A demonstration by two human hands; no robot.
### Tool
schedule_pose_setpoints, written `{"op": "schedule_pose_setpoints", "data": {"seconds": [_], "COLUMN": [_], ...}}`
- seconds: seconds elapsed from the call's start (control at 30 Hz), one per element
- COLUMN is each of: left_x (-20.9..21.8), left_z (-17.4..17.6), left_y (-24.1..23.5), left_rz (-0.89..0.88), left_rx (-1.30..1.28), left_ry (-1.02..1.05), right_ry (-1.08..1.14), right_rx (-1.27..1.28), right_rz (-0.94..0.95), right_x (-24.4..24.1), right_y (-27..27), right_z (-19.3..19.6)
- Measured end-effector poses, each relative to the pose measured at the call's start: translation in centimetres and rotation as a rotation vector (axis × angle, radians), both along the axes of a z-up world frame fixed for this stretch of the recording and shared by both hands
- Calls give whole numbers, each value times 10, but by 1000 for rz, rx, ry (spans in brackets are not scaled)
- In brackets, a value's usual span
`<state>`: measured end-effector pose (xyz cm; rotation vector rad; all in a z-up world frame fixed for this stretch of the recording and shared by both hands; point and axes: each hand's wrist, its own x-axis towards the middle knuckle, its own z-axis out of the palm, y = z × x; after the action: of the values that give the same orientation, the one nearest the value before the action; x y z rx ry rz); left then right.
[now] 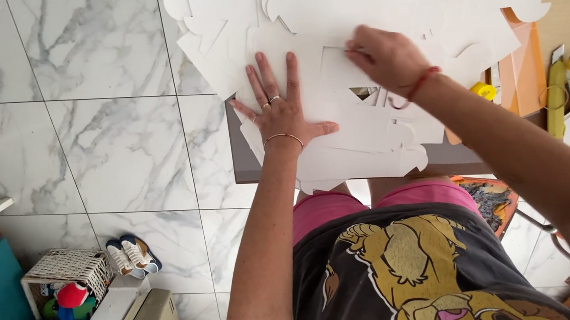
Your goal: Folding flat cardboard templates into boxes on a work table
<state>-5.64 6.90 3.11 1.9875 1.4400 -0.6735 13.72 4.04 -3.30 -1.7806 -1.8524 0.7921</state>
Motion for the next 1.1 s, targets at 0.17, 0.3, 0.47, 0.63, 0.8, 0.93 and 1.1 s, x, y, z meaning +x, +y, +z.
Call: {"op": "schedule_pose_setpoints", "data": {"seconds": [0.17, 0.3, 0.47, 0.63, 0.8, 0.93, 1.1], "left_x": [-1, 0, 3, 76, 215, 319, 362], "left_z": [1, 3, 10, 9, -14, -73, -40], "left_y": [2, 1, 0, -4, -2, 8, 26], "left_rz": [5, 32, 64, 233, 270, 428, 711], "left_rx": [17, 12, 36, 198, 241, -202, -234], "left_ry": [-9, -35, -40, -79, -907, -895, -660], "right_ry": [-19, 92, 222, 616, 806, 812, 881], "right_rx": [88, -126, -466, -320, -221, -205, -124], "right_rz": [-8, -122, -512, -828, -1046, -1015, -1020], "right_x": [-28, -11, 33, 70, 86, 103, 131], "right_y": [21, 10, -39, -108, -148, -150, -163], "right_z": [-29, -8, 85, 119, 98, 100, 91]}}
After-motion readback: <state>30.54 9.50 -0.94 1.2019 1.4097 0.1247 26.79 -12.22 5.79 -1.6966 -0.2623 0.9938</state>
